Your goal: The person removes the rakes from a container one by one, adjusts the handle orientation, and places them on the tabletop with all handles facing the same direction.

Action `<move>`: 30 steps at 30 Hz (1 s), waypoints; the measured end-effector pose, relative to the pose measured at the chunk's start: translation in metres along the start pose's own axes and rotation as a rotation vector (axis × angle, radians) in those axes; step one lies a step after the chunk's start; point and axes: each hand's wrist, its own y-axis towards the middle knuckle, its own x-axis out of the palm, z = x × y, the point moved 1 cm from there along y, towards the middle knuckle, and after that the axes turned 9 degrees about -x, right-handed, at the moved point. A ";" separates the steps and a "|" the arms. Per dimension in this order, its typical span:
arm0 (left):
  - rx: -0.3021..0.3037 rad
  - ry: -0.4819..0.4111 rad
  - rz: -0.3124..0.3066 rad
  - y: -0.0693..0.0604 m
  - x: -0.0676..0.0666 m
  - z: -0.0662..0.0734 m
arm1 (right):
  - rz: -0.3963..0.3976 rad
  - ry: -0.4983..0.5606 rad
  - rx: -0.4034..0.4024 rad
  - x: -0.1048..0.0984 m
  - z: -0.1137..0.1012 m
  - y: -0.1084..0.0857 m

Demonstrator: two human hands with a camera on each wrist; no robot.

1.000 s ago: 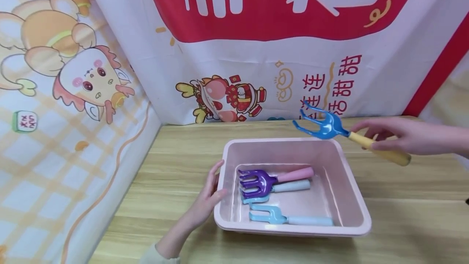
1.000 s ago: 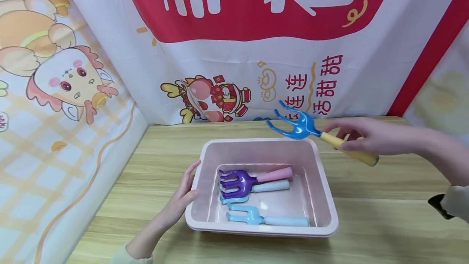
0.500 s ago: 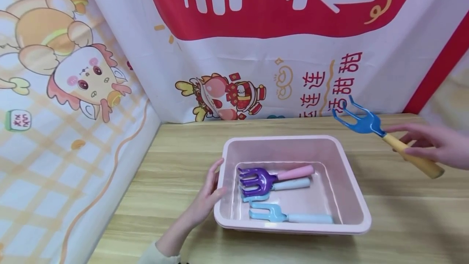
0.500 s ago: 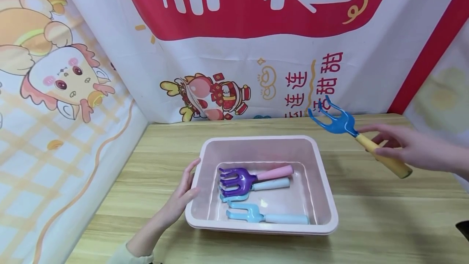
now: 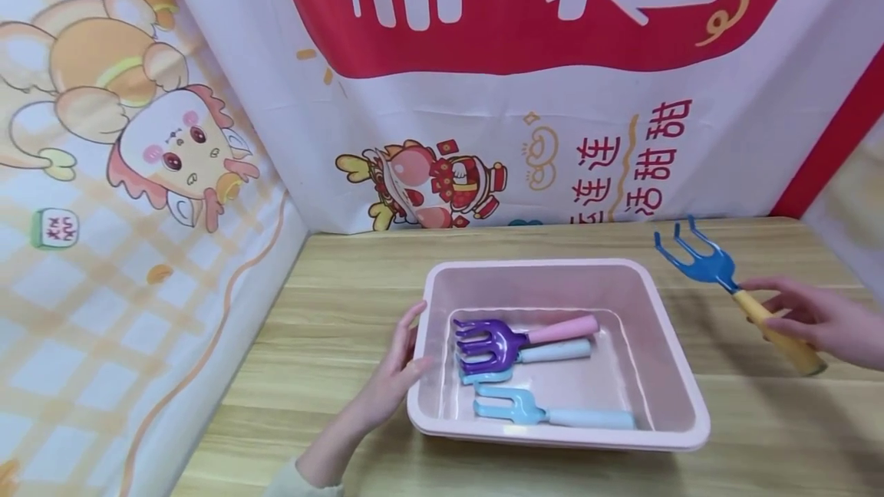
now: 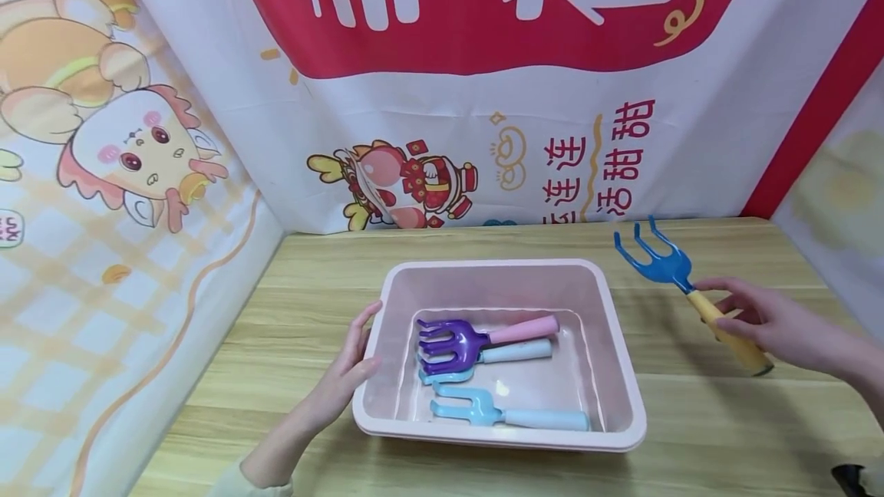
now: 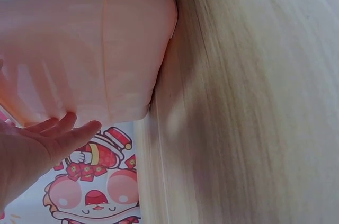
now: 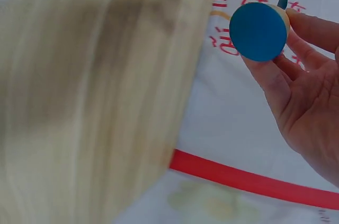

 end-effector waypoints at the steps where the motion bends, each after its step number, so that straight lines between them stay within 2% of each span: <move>1: 0.003 -0.002 -0.004 0.001 0.001 0.000 | 0.006 0.010 0.000 0.002 0.004 0.000; 4: 0.003 -0.009 0.001 0.002 0.002 0.001 | 0.059 -0.017 -0.073 0.007 0.014 0.001; 8: -0.015 -0.011 0.038 0.001 0.002 0.002 | 0.069 -0.078 -0.072 0.014 0.013 0.011; 13: -0.011 -0.004 0.051 0.002 0.002 0.002 | 0.014 -0.036 0.034 0.019 0.015 0.024; 21: -0.031 -0.007 0.030 0.002 0.002 0.001 | 0.016 -0.060 0.092 0.029 0.034 0.036; 30: -0.016 -0.001 0.015 0.001 0.000 0.001 | -0.010 -0.016 0.173 0.034 0.039 0.052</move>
